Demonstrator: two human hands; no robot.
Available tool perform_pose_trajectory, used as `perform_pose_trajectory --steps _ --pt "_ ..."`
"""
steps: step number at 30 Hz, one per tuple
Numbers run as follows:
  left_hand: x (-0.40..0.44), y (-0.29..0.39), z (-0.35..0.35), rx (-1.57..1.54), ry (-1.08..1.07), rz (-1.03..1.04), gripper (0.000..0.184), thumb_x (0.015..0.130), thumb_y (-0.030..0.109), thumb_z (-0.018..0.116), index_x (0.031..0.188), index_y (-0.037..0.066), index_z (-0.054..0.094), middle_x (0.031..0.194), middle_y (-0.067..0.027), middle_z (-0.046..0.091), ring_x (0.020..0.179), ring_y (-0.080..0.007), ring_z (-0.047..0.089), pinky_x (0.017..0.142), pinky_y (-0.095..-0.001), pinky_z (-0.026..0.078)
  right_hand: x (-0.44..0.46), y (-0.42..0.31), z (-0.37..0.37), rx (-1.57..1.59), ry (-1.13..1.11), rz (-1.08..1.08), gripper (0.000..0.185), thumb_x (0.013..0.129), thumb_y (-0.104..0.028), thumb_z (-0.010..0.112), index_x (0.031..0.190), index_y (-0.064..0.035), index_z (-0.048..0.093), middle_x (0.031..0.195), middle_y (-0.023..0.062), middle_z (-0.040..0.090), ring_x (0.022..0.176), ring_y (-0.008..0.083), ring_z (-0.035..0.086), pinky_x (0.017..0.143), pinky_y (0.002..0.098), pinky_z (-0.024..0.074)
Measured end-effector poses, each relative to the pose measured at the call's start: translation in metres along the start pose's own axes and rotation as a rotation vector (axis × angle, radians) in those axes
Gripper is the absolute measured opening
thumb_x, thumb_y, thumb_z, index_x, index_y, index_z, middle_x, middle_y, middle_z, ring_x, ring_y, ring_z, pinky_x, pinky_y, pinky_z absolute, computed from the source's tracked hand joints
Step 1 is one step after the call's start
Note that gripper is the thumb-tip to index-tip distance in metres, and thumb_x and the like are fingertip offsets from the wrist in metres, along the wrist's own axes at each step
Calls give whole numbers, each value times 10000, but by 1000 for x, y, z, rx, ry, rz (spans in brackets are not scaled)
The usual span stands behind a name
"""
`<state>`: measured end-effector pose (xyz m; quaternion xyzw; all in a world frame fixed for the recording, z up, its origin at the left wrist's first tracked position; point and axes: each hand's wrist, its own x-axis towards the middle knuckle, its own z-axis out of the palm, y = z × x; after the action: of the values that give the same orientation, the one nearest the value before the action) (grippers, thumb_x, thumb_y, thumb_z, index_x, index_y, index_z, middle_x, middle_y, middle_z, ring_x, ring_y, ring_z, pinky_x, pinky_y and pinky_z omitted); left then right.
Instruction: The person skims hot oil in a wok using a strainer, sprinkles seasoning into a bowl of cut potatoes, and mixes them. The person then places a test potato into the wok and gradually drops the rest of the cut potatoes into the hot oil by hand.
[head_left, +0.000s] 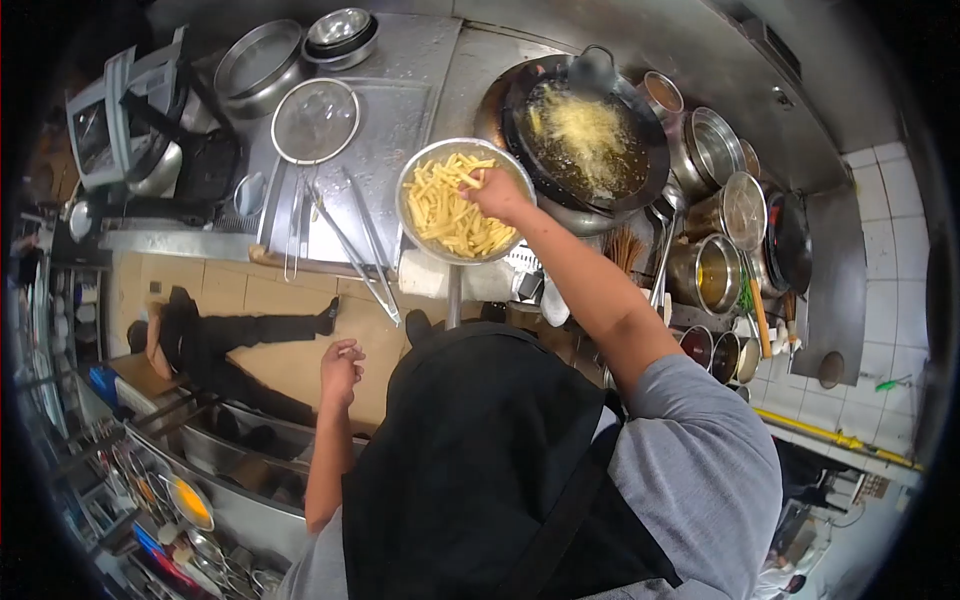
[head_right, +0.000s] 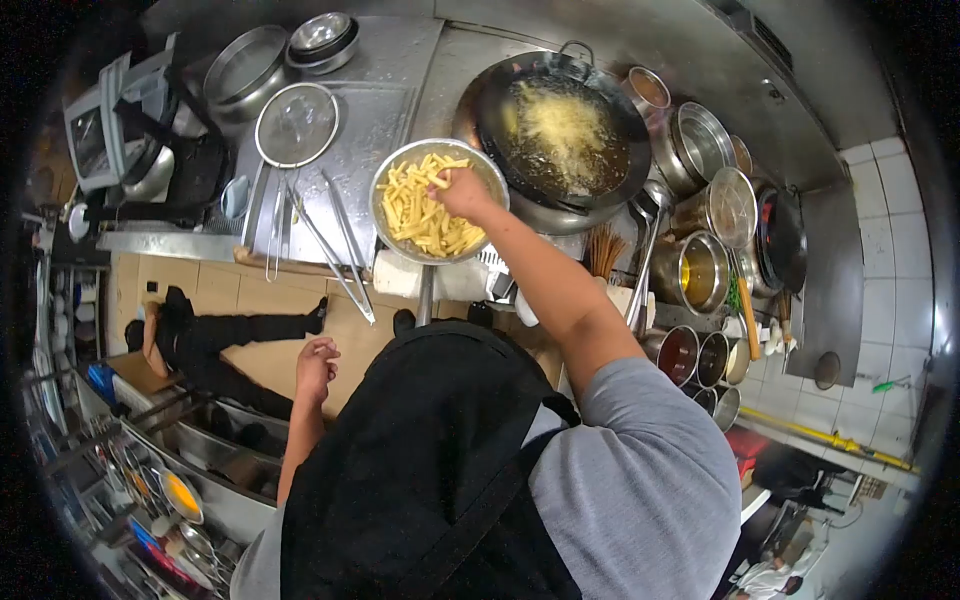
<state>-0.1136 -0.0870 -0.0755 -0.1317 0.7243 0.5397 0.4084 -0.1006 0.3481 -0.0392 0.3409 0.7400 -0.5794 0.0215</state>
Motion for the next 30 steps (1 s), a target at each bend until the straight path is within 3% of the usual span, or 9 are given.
perform_pose_trajectory --steps 6,10,14,17,21,24,26,27,30 --pt "-1 -4 21 99 -9 -46 264 880 71 548 1140 32 565 880 -83 624 544 -115 520 459 -221 387 -12 -6 -15 118 15 -4 348 824 -80 719 1140 37 636 939 102 701 637 122 599 558 279 512" --pt "-7 2 28 82 -50 -70 271 889 105 586 1149 34 563 862 -87 628 546 -116 523 463 -223 393 -48 -47 -88 198 -51 -79 231 844 -52 695 1063 -5 639 811 62 641 623 105 568 524 259 487" --pt "-12 2 25 61 0 -107 290 876 108 606 1154 41 563 860 -83 631 551 -119 538 472 -228 404 -77 -59 -180 327 35 -75 177 874 -25 629 1049 0 626 916 96 659 684 134 618 524 246 496" --pt "-15 -4 16 20 67 -129 311 845 58 565 1156 49 566 861 -72 633 560 -124 544 476 -229 405 -82 -43 -244 -86 162 -23 138 869 -74 667 998 -25 670 811 55 676 654 128 620 564 279 510" --pt "-32 -11 8 -22 137 -142 302 858 89 569 1156 44 565 861 -79 633 591 -146 564 476 -241 408 -77 -19 -287 -241 253 15 105 823 -48 695 927 -43 701 755 56 668 628 110 600 545 276 491" --pt "-39 -22 0 -28 163 -176 305 865 89 570 1166 37 556 856 -92 630 593 -163 576 478 -253 414 -43 13 -298 -351 246 82 148 797 -99 723 928 -32 702 768 104 685 676 196 656 597 338 519" --pt "-42 -28 -5 -52 163 -171 310 868 89 575 1172 35 550 859 -99 630 593 -170 582 481 -257 421 -9 32 -305 -967 243 -26 248 772 -179 757 953 -21 697 861 172 698 789 310 687 700 399 538" --pt "-43 -29 -5 -68 160 -173 315 870 89 580 1177 32 544 862 -107 629 594 -177 587 484 -261 427 8 37 -310 -1011 239 71 342 744 -189 759 1043 -39 689 953 210 689 908 369 668 790 425 529" --pt "-50 -21 -6 -87 171 -166 308 873 86 593 1171 31 542 875 -117 626 589 -186 594 492 -266 442 68 47 -341 -1029 113 -84 452 731 -140 737 1174 -91 659 1010 208 689 921 349 675 785 417 536"
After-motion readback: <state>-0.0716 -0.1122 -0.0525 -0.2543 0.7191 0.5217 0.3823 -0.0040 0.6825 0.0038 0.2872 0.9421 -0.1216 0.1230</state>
